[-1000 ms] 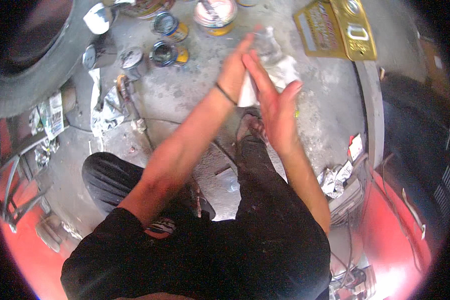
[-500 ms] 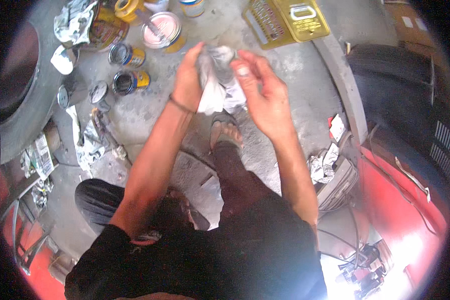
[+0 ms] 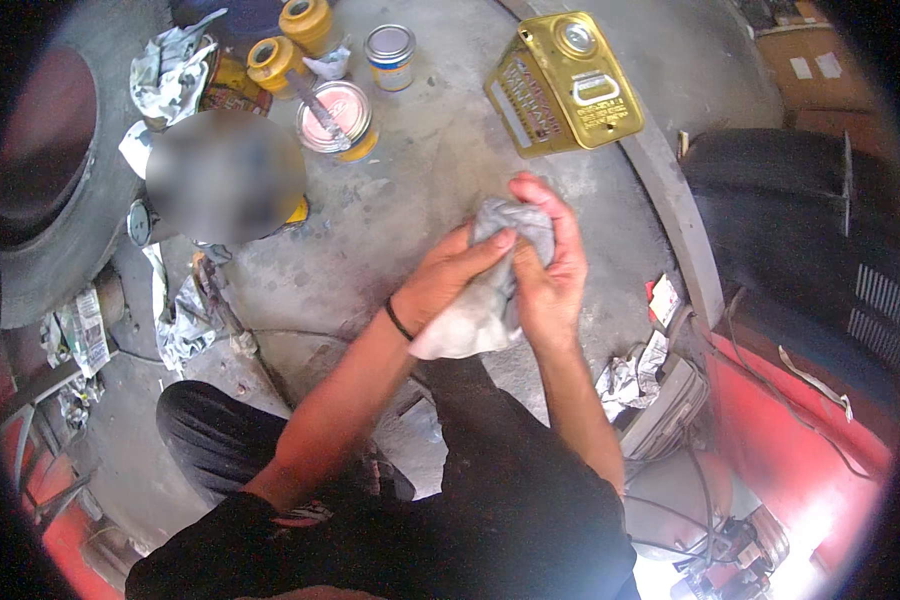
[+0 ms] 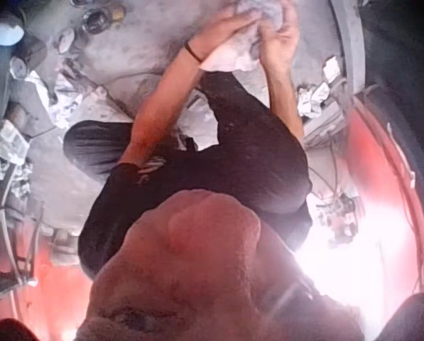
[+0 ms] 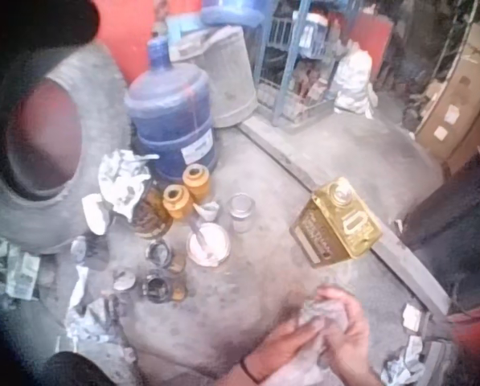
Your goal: The person sprays paint onto the rear bumper and trunk of a car using a spray gun. Then, the person moves to a floor area, opens several cans, pours liquids into a small container, and wipes their hands with a cloth.
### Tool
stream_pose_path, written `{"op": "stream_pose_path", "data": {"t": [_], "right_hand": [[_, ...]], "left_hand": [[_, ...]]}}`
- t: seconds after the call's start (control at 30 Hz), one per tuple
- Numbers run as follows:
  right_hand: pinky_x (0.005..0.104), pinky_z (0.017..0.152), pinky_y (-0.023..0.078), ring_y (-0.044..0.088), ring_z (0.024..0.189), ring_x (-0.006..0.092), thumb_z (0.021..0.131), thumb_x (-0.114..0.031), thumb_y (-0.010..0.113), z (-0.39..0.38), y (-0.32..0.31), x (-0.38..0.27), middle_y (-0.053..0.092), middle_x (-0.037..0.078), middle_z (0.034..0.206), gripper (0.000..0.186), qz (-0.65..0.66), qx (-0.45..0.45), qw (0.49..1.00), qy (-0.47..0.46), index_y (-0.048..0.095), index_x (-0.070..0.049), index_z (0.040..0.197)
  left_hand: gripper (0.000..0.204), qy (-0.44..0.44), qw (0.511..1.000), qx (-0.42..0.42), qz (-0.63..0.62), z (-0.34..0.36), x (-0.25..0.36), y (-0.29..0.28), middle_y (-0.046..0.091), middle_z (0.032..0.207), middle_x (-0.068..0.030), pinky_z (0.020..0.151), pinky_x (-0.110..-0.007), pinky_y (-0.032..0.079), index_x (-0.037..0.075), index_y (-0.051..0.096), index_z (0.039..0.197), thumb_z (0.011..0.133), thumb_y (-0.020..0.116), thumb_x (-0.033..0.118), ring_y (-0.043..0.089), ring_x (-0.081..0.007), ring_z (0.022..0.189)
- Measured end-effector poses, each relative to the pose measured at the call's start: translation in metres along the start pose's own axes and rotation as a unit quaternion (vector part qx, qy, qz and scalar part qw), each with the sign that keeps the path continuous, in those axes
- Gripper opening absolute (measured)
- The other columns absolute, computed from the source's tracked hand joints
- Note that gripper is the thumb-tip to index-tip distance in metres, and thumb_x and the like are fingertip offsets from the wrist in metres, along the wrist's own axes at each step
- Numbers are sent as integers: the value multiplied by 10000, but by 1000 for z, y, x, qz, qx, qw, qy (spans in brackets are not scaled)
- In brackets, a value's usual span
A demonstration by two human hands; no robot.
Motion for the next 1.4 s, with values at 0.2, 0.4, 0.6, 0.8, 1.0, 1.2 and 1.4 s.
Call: {"op": "stream_pose_path", "data": {"t": [0.2, 0.4, 0.6, 0.8, 1.0, 1.2, 1.4], "right_hand": [[519, 1257, 302, 356, 1560, 391, 921, 13, 634, -16, 19, -34, 403, 247, 1646, 499, -188, -46, 972, -130, 609, 0, 1419], [529, 1213, 358, 464, 1453, 369, 1039, -335, 634, -15, -76, 21, 453, 255, 1573, 653, -102, 84, 989, -61, 466, 7, 1569], [400, 1004, 579, 704, 1167, 294, 1048, -379, 643, 51, -88, -93, 662, 194, 1395, 608, -294, 69, 925, -229, 560, 41, 1479], [465, 1078, 519, 669, 1254, 340, 1040, -541, 580, 169, -47, -127, 657, 204, 1435, 685, -567, 65, 800, -185, 566, -48, 1516], [510, 1209, 397, 572, 1408, 389, 1037, -734, 444, 181, -1, -45, 601, 175, 1533, 801, -796, 104, 502, -321, 457, -194, 1629], [489, 1154, 444, 668, 1258, 302, 1081, -154, 639, 84, 63, -106, 729, 188, 1326, 403, -287, 35, 900, -325, 631, 54, 1425], [459, 1154, 439, 690, 1162, 280, 1099, -240, 600, 2, 65, 15, 746, 203, 1235, 463, -107, -180, 975, 71, 596, 55, 1455]], "left_hand": [[295, 99, 989, 64, 86, 28, 6, -17, 721, 1119, -39, 910, -311, 561, 49, 667, 1273, 1078, 644, 268, 671, -128, 1010], [560, 108, 974, -127, 152, 12, -3, 71, 513, 1540, -143, 1214, -380, 337, -13, 460, 1533, 1145, 475, 390, 469, -236, 1428], [531, 214, 910, -216, 282, -31, 71, 115, 619, 1453, -216, 1143, -400, 449, -48, 444, 1547, 1123, 540, 256, 594, -258, 1358], [273, 245, 906, 107, 327, -83, 83, -22, 769, 1062, -109, 917, -369, 554, -23, 740, 1111, 1099, 538, 159, 720, -181, 971], [337, 204, 606, 533, 554, -248, 207, -212, 682, 1076, -162, 889, -378, 559, -5, 600, 1212, 975, 714, 206, 683, -275, 960], [788, -264, 513, 530, 622, -254, 248, -367, 662, 1372, -328, 1120, -472, 491, -80, 644, 1372, 889, 669, 542, 644, -416, 1318], [579, -279, 537, 555, 570, -267, 227, -400, 709, 1347, -249, 1122, -459, 502, 18, 707, 1357, 941, 563, 395, 659, -398, 1309]]}}
Point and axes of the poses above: each hand's wrist, its own z-axis towards the middle knuckle, its own y-axis out of the palm, x = y × z, the point moved 10 cm from there along z, towards the middle knuckle
